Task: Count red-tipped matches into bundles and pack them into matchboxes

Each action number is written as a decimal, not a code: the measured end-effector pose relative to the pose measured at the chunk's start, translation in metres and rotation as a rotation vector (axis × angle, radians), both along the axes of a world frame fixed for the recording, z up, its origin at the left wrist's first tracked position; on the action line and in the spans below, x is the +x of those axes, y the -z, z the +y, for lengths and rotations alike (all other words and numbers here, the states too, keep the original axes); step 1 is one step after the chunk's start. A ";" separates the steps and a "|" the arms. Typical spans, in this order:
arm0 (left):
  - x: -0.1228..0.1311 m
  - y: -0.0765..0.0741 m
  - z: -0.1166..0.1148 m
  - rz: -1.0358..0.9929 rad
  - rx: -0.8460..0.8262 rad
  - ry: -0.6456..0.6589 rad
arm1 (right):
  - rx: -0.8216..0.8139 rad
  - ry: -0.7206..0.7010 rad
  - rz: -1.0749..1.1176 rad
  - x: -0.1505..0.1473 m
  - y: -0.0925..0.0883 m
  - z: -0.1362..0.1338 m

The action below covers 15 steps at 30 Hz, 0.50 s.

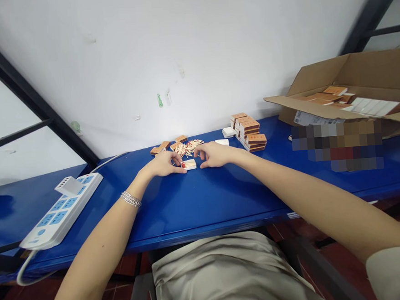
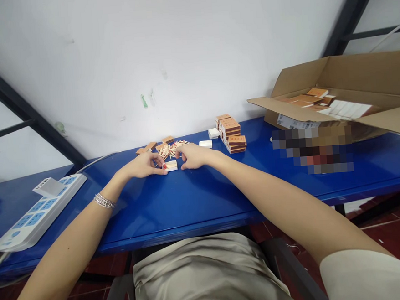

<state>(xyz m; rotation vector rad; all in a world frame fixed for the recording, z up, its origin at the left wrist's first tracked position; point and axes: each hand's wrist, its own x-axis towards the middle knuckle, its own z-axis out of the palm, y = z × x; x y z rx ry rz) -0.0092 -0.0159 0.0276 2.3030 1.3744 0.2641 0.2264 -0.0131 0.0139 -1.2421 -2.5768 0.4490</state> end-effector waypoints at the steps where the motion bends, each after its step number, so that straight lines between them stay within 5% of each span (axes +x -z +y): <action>1: 0.000 -0.001 -0.001 -0.001 -0.006 -0.001 | 0.032 0.016 0.002 0.000 0.003 0.003; 6: 0.003 -0.009 -0.006 -0.083 0.010 -0.027 | 0.170 0.135 0.017 -0.002 0.018 0.016; 15: 0.009 -0.012 -0.012 -0.103 -0.010 -0.019 | 0.089 0.200 -0.058 -0.008 0.018 0.017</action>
